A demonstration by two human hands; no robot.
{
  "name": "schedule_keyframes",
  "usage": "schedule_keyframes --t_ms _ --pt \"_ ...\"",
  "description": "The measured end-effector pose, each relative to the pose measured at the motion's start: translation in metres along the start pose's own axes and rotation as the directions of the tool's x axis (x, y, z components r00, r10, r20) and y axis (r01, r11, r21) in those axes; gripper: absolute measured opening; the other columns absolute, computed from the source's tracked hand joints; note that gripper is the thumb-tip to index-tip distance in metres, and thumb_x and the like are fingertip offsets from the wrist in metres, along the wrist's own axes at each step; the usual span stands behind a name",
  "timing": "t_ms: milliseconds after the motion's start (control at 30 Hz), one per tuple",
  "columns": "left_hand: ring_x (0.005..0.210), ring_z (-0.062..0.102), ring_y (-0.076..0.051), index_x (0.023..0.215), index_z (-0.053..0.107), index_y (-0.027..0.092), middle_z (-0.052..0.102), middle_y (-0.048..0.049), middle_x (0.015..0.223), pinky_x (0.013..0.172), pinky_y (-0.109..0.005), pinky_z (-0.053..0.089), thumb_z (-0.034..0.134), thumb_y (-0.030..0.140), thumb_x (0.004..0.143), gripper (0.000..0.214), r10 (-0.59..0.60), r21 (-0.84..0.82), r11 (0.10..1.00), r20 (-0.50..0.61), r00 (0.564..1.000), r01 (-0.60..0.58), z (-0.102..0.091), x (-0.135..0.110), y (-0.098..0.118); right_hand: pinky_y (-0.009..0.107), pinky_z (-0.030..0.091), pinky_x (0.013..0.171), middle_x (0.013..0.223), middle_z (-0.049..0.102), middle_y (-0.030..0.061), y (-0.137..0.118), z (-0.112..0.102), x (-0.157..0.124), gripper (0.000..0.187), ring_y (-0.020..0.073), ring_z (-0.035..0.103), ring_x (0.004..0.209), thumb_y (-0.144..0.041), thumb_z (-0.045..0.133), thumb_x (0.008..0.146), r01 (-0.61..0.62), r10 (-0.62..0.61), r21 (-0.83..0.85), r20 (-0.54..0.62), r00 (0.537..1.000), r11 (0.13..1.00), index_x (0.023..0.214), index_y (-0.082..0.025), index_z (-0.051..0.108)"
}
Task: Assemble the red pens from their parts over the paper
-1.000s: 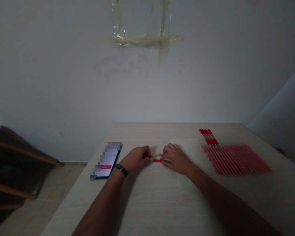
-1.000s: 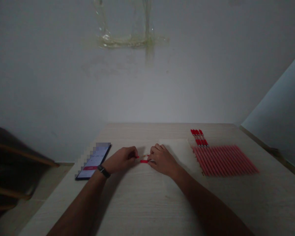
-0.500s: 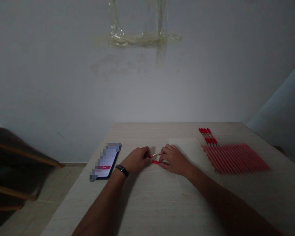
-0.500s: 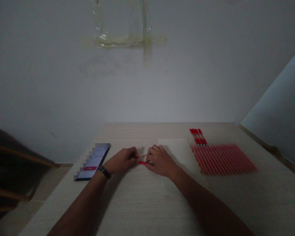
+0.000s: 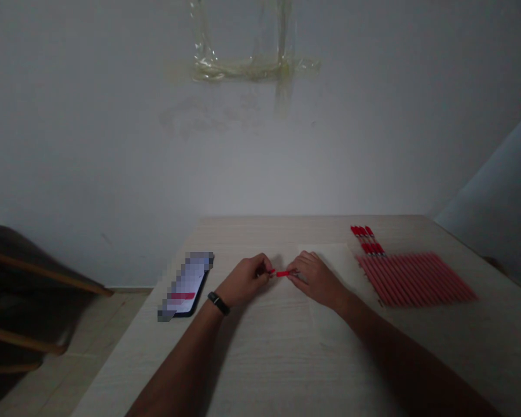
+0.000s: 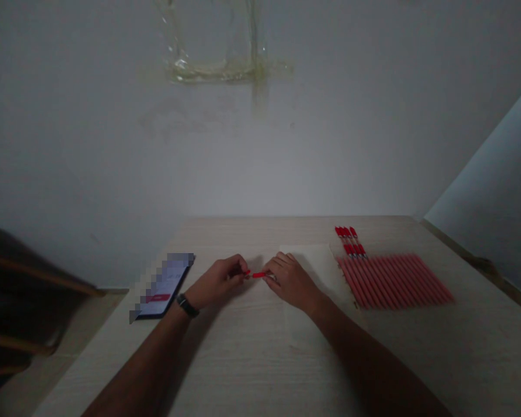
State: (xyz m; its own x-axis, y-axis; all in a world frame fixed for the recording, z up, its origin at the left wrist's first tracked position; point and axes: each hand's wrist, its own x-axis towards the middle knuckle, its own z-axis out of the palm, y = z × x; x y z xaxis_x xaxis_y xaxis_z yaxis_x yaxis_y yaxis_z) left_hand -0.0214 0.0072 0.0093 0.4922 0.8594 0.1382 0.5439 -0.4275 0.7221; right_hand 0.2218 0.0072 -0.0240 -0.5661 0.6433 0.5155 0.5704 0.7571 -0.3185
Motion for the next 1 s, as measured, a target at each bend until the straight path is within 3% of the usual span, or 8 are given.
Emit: schedule_keyframes --t_ms 133,200,367,500,633,767,867,1000 --pt "0.066 0.053 -0.013 0.089 0.062 0.016 0.063 0.0004 0.074 0.062 -0.024 0.037 0.056 0.014 0.081 0.009 0.008 -0.056 0.998 -0.006 1.0 -0.009 0.004 0.001 0.001 0.037 0.042 0.083 0.092 0.067 0.0061 0.001 -0.002 0.0 0.007 0.0232 0.056 0.094 -0.02 0.061 0.096 0.039 -0.038 -0.036 0.033 0.999 0.999 0.102 -0.019 0.065" --pt "0.067 0.055 -0.013 0.088 0.06 0.016 0.064 -0.0008 0.076 0.063 -0.025 0.04 0.058 0.016 0.083 0.005 -0.008 -0.165 0.986 -0.023 1.0 0.004 0.007 0.002 0.001 0.038 0.042 0.083 0.092 0.068 0.0062 0.003 -0.005 0.0 0.009 0.0234 0.056 0.094 -0.022 0.06 0.098 0.052 -0.05 -0.067 0.031 0.998 0.996 0.103 -0.02 0.066" --pt "0.07 0.06 -0.013 0.087 0.052 0.017 0.067 -0.0039 0.085 0.069 -0.028 0.047 0.063 0.025 0.087 0.014 -0.026 -0.529 0.848 -0.07 0.997 -0.015 0.015 0.006 -0.002 0.038 0.041 0.081 0.092 0.068 0.0064 0.011 -0.017 -0.001 0.01 0.0233 0.056 0.091 -0.023 0.058 0.099 -0.019 0.006 -0.117 -0.108 0.994 0.993 0.101 -0.02 0.067" --pt "0.077 0.063 -0.015 0.086 0.051 0.017 0.067 -0.0044 0.084 0.076 -0.031 0.049 0.069 0.024 0.084 0.02 0.002 -0.578 0.815 -0.06 0.998 -0.036 0.018 0.008 -0.007 0.038 0.041 0.081 0.093 0.07 0.0062 0.015 -0.021 -0.002 0.011 0.0232 0.057 0.091 -0.026 0.058 0.1 -0.035 0.011 -0.124 -0.187 0.982 0.992 0.102 -0.02 0.067" --pt "0.079 0.063 -0.016 0.088 0.052 0.017 0.066 -0.0045 0.086 0.077 -0.03 0.049 0.067 0.019 0.083 0.017 0.024 -0.538 0.842 -0.05 0.998 -0.047 0.018 0.007 -0.008 0.039 0.041 0.083 0.098 0.071 0.0063 0.017 -0.021 -0.003 0.013 0.023 0.057 0.093 -0.028 0.056 0.101 -0.034 0.007 -0.12 -0.223 0.975 0.992 0.104 -0.021 0.067" --pt "0.072 0.058 -0.013 0.088 0.055 0.017 0.063 -0.0011 0.08 0.068 -0.026 0.045 0.061 0.013 0.08 0.011 -0.015 -0.273 0.962 -0.094 0.995 -0.012 0.017 0.005 -0.008 0.039 0.042 0.085 0.099 0.071 0.0067 0.016 -0.022 -0.003 0.016 0.0231 0.057 0.093 -0.029 0.055 0.102 -0.033 0.004 -0.113 -0.244 0.97 0.993 0.106 -0.021 0.068" --pt "0.069 0.055 -0.013 0.09 0.058 0.017 0.062 -0.0001 0.077 0.065 -0.024 0.042 0.058 0.013 0.081 0.01 -0.016 -0.102 0.995 -0.091 0.996 0.007 0.017 0.004 -0.008 0.039 0.041 0.084 0.096 0.071 0.007 0.015 -0.021 -0.003 0.018 0.0235 0.057 0.093 -0.031 0.054 0.102 -0.04 0.019 -0.095 -0.218 0.976 0.995 0.105 -0.022 0.069" --pt "0.068 0.055 -0.013 0.093 0.06 0.017 0.064 -0.0005 0.078 0.064 -0.024 0.04 0.055 0.01 0.079 0.016 0.003 -0.043 0.999 -0.064 0.998 -0.006 0.018 0.003 -0.008 0.039 0.041 0.082 0.093 0.069 0.0073 0.013 -0.02 -0.003 0.018 0.024 0.056 0.092 -0.03 0.053 0.102 -0.029 0.017 -0.08 -0.149 0.989 0.996 0.104 -0.022 0.069"
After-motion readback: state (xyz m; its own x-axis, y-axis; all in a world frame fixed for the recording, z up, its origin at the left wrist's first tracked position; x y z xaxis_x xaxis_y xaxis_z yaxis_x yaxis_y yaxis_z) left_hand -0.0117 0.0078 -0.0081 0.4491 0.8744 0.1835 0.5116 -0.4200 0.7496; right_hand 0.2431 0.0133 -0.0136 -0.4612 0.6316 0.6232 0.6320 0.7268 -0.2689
